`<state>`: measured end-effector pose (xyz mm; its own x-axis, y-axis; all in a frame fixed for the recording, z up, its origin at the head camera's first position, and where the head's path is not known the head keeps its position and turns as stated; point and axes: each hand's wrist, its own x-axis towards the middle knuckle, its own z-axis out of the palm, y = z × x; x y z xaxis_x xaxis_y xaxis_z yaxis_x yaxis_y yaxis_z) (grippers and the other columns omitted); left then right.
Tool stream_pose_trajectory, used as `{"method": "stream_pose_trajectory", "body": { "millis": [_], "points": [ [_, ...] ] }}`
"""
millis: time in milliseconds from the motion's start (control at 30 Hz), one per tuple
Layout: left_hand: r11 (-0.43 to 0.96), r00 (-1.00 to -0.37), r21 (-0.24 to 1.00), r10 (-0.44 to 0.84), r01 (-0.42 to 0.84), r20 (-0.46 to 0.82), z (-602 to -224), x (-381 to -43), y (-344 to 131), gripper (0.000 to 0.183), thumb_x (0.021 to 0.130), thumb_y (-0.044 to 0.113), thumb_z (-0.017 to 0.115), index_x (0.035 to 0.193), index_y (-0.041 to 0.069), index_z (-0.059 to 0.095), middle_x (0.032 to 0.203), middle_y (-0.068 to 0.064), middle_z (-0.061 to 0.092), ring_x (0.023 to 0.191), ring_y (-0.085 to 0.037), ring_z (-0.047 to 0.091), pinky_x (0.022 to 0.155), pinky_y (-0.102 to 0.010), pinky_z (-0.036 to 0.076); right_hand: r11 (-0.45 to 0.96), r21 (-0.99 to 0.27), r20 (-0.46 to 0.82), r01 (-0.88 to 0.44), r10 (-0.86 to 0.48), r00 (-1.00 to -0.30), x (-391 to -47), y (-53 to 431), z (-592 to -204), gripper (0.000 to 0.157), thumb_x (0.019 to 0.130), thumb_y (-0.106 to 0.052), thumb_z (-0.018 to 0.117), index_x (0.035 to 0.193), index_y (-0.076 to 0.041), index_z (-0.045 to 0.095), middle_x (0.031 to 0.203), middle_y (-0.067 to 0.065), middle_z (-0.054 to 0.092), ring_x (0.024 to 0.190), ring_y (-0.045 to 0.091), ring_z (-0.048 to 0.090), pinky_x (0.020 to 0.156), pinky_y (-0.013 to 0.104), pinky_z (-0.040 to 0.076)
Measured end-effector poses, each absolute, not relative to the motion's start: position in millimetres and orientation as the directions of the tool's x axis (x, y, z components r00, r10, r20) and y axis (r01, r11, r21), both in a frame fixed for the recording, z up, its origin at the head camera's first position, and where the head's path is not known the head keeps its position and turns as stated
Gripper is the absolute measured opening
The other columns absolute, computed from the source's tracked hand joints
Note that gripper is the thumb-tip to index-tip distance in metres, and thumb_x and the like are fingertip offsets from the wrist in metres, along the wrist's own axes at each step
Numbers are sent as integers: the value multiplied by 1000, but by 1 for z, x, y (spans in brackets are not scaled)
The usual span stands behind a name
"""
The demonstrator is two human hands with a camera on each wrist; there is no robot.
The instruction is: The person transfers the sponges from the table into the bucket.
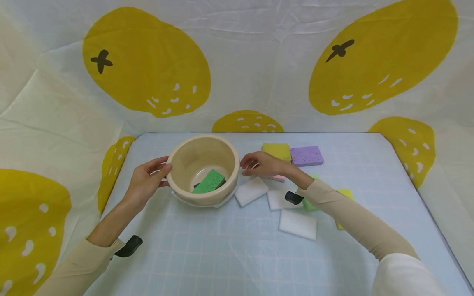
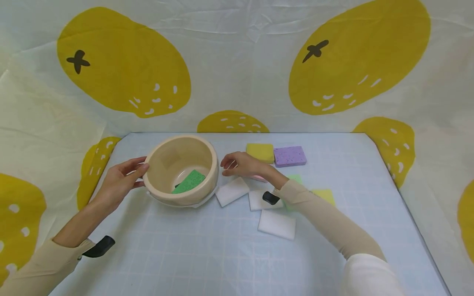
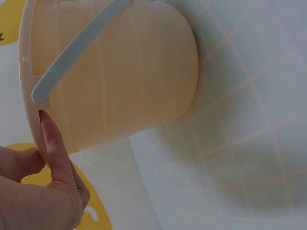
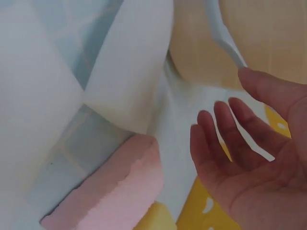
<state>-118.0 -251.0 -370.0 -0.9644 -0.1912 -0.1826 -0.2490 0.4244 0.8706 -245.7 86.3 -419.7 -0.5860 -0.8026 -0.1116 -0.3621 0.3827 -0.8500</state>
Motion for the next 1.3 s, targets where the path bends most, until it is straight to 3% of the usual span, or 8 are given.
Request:
{"method": "stream_pose_trajectory", "body": {
  "millis": [167, 367, 600, 900, 1100, 1300],
  "points": [
    [426, -963, 868, -194, -255, -188, -370, -118, -250, 58, 92, 44, 57, 140, 13, 47, 124, -12, 53, 88, -13, 63, 73, -22, 55, 405, -844, -165, -352, -820, -549, -239, 87, -427, 31, 87, -9, 68, 115, 2, 60, 110, 14, 62, 102, 25, 57, 93, 35, 49],
    [428, -963, 867, -191, -255, -189, -370, -120, -249, 58, 92, 45, 57, 140, 13, 47, 125, -12, 53, 90, -13, 64, 74, -22, 55, 451, -774, -201, -444, -840, -503, -233, 88, -436, 33, 85, -10, 71, 115, 2, 61, 112, 13, 62, 108, 28, 54, 99, 39, 44],
    [432, -961, 864, -199, -260, -189, -368, -120, -247, 59, 91, 46, 57, 141, 15, 46, 127, -11, 53, 93, -16, 64, 75, -22, 55, 472, -696, -246, -541, -865, -438, -228, 90, -440, 35, 85, -13, 71, 116, 1, 61, 115, 12, 63, 112, 24, 56, 100, 36, 44],
    [433, -963, 865, -196, -253, -184, -367, -119, -247, 59, 92, 44, 57, 140, 13, 47, 125, -12, 53, 91, -15, 64, 74, -22, 55, 515, -650, -303, -558, -850, -432, -229, 88, -429, 29, 86, -17, 71, 110, -3, 62, 107, 7, 64, 103, 22, 58, 95, 35, 47],
    [428, -961, 865, -202, -262, -191, -367, -119, -249, 58, 93, 42, 57, 140, 12, 46, 125, -14, 52, 88, -12, 63, 73, -22, 55, 504, -654, -321, -565, -860, -396, -231, 94, -419, 28, 89, -11, 66, 114, 1, 62, 103, 11, 65, 93, 18, 59, 85, 28, 50],
    [420, -962, 870, -197, -259, -191, -368, -118, -250, 57, 93, 42, 57, 140, 12, 47, 125, -14, 52, 86, -10, 63, 73, -22, 55, 501, -654, -315, -567, -861, -398, -234, 104, -411, 24, 88, -12, 68, 110, -3, 66, 101, 7, 65, 91, 14, 60, 82, 23, 50]
  ]
}}
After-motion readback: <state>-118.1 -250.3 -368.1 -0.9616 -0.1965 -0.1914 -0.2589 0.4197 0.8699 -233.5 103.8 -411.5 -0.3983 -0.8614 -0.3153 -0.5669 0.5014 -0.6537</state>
